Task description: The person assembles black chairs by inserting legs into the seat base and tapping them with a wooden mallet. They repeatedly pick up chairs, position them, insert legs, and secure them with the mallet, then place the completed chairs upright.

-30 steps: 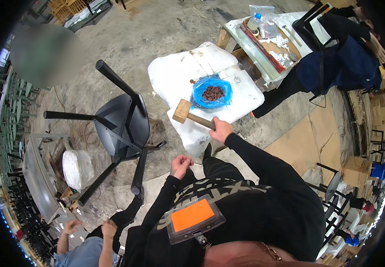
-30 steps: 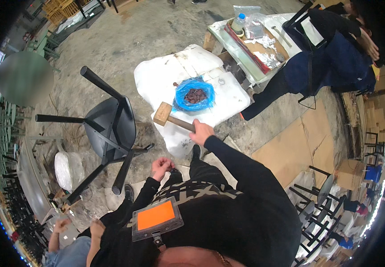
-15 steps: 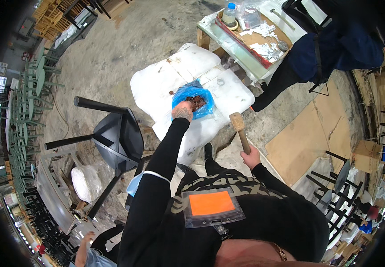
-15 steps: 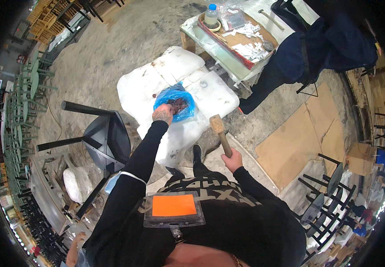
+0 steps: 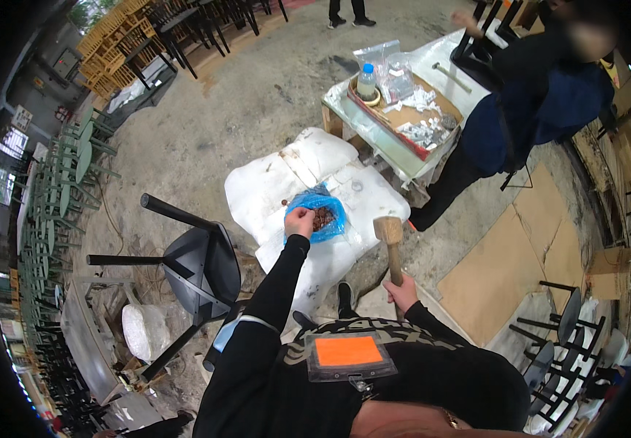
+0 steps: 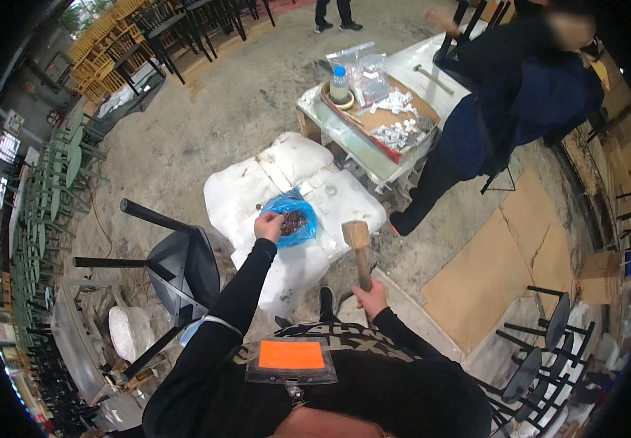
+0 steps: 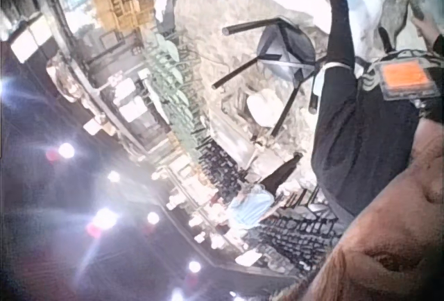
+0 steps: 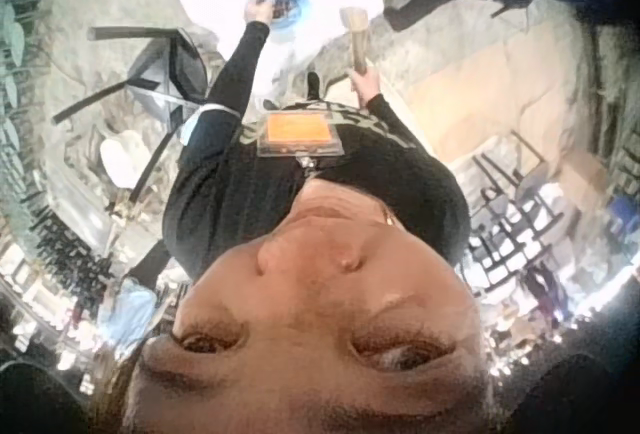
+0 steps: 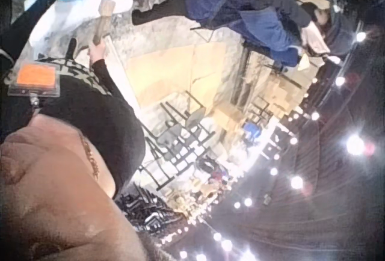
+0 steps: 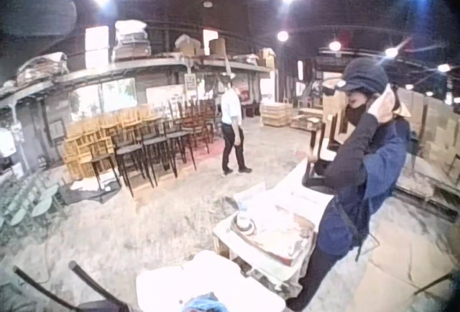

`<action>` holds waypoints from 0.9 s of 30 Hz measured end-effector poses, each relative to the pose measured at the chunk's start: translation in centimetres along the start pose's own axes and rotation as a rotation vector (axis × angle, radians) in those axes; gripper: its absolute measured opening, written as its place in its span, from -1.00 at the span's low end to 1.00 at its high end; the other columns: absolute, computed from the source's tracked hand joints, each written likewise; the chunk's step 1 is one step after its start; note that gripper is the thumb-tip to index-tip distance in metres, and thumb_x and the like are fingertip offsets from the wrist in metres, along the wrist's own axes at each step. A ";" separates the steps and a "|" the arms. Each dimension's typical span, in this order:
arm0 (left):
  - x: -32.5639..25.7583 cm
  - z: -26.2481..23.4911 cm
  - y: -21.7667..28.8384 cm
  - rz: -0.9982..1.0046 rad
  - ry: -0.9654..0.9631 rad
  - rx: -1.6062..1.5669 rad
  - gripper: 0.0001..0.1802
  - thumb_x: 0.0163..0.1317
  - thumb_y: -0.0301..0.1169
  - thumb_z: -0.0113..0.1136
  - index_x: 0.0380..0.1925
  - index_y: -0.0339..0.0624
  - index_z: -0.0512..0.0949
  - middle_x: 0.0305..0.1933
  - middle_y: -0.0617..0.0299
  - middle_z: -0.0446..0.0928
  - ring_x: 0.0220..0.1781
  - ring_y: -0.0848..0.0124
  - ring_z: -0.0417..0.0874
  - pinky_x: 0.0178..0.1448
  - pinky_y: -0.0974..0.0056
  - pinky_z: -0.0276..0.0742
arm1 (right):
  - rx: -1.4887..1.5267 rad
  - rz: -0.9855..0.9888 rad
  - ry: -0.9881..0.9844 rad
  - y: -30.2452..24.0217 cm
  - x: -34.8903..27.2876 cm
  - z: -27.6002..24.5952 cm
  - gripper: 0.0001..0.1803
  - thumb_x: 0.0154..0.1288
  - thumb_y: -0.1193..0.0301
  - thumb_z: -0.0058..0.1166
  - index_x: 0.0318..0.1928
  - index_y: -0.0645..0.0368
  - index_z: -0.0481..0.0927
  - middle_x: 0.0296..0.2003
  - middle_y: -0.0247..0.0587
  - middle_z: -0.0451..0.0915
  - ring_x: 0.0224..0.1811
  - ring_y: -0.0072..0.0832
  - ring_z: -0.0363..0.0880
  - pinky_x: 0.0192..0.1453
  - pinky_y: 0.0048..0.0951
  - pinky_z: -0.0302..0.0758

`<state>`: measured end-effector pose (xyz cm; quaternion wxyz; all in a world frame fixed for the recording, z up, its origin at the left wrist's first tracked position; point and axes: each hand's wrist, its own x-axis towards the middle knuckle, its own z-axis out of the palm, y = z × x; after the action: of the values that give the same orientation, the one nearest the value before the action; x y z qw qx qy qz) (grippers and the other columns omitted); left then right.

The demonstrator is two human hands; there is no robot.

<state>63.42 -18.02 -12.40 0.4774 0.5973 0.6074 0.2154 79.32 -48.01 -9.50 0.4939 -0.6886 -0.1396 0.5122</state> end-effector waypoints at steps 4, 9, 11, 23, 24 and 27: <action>-5.8 -4.3 6.2 -0.346 -0.748 -1.044 -0.87 0.24 -0.32 0.20 -0.27 -0.08 0.52 -0.32 0.28 0.55 -0.36 0.44 0.57 -0.38 0.32 0.47 | 0.165 -0.203 -0.211 -7.2 2.3 4.2 -0.79 0.24 0.38 0.18 -0.22 0.26 0.53 -0.62 -0.39 0.45 -0.72 -0.64 0.38 -0.64 -0.60 0.33; -11.9 -10.6 8.5 -0.014 -0.772 -0.767 -0.85 0.33 -0.27 0.14 -0.24 -0.07 0.51 -0.31 0.30 0.56 -0.35 0.48 0.55 -0.36 0.40 0.43 | 0.221 -0.223 -0.523 -16.4 0.6 11.2 -0.68 0.28 0.37 0.15 -0.04 0.31 0.57 -0.48 -0.27 0.58 -0.70 -0.66 0.41 -0.65 -0.61 0.35; -13.0 -12.9 8.0 0.043 -0.701 -0.692 -0.83 0.34 -0.25 0.14 -0.25 -0.09 0.50 -0.31 0.33 0.54 -0.35 0.51 0.54 -0.36 0.41 0.42 | 0.182 -0.226 -0.622 -17.6 0.2 13.7 -0.71 0.27 0.38 0.15 -0.09 0.33 0.58 -0.46 -0.26 0.58 -0.69 -0.65 0.42 -0.65 -0.61 0.35; -15.8 -24.2 5.3 0.115 -0.189 -0.621 -0.75 0.31 -0.26 0.17 -0.24 -0.25 0.53 -0.33 0.23 0.59 -0.38 0.49 0.64 -0.44 0.46 0.49 | -0.026 -0.247 -0.765 -19.0 -1.2 27.0 -0.82 0.22 0.43 0.13 -0.26 0.31 0.55 -0.52 -0.32 0.51 -0.71 -0.65 0.40 -0.65 -0.57 0.36; -15.6 -24.9 4.6 0.149 -0.154 -0.569 -0.76 0.29 -0.28 0.18 -0.24 -0.26 0.53 -0.34 0.22 0.59 -0.39 0.48 0.64 -0.45 0.46 0.49 | -0.027 -0.233 -0.774 -18.9 -1.5 28.1 -0.82 0.22 0.43 0.13 -0.25 0.31 0.55 -0.53 -0.33 0.50 -0.71 -0.65 0.40 -0.65 -0.57 0.36; -14.4 -27.1 3.4 0.216 -0.090 -0.436 -0.77 0.26 -0.32 0.19 -0.26 -0.28 0.54 -0.37 0.21 0.59 -0.42 0.48 0.64 -0.47 0.45 0.48 | -0.029 -0.208 -0.787 -18.8 -1.7 31.1 -0.82 0.22 0.43 0.13 -0.24 0.31 0.54 -0.53 -0.35 0.48 -0.71 -0.64 0.40 -0.65 -0.56 0.36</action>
<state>40.03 -22.41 7.28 0.5958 0.5505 0.4574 0.3642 58.28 -23.61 7.38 0.4422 -0.4289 -0.3941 0.6821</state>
